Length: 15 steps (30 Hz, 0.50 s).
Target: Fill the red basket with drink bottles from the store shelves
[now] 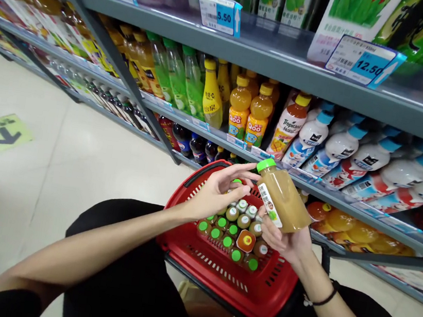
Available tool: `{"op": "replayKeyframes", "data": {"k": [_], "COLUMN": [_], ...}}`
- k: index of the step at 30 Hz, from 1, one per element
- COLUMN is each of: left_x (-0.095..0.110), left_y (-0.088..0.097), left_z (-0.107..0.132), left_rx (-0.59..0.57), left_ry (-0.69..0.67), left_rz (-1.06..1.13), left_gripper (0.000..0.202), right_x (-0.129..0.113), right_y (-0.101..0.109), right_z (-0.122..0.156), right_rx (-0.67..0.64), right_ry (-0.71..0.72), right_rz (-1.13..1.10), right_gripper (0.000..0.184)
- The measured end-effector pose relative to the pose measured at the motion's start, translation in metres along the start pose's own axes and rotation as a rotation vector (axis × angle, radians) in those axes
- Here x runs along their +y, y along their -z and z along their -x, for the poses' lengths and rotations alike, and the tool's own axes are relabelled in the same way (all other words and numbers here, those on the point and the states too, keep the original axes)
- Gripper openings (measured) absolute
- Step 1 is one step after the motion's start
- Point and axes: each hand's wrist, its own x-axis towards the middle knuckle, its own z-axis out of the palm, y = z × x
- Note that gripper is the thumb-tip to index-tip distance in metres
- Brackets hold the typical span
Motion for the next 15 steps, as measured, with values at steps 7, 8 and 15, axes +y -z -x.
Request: {"op": "replayKeyframes", "data": {"k": [7,8,15], "left_x": [-0.003,-0.003,-0.001], "left_y": [0.007,0.007,0.021], "left_z": [-0.010,-0.012,-0.027], "left_rx": [-0.010,-0.016,-0.152], "left_ry": [0.065,0.061,-0.121], "left_rz": [-0.009,-0.014,-0.517], "left_gripper": [0.051,0.052,0.042], "right_x": [0.000,0.002,0.026], "right_y": [-0.002,-0.002,0.028], "right_z": [-0.006,-0.008,-0.024], "right_rx": [0.291,0.334,0.510], "right_ry": [0.011,0.047,0.163], "right_rz": [0.235,0.297,0.694], "right_gripper": [0.059,0.053,0.055]}}
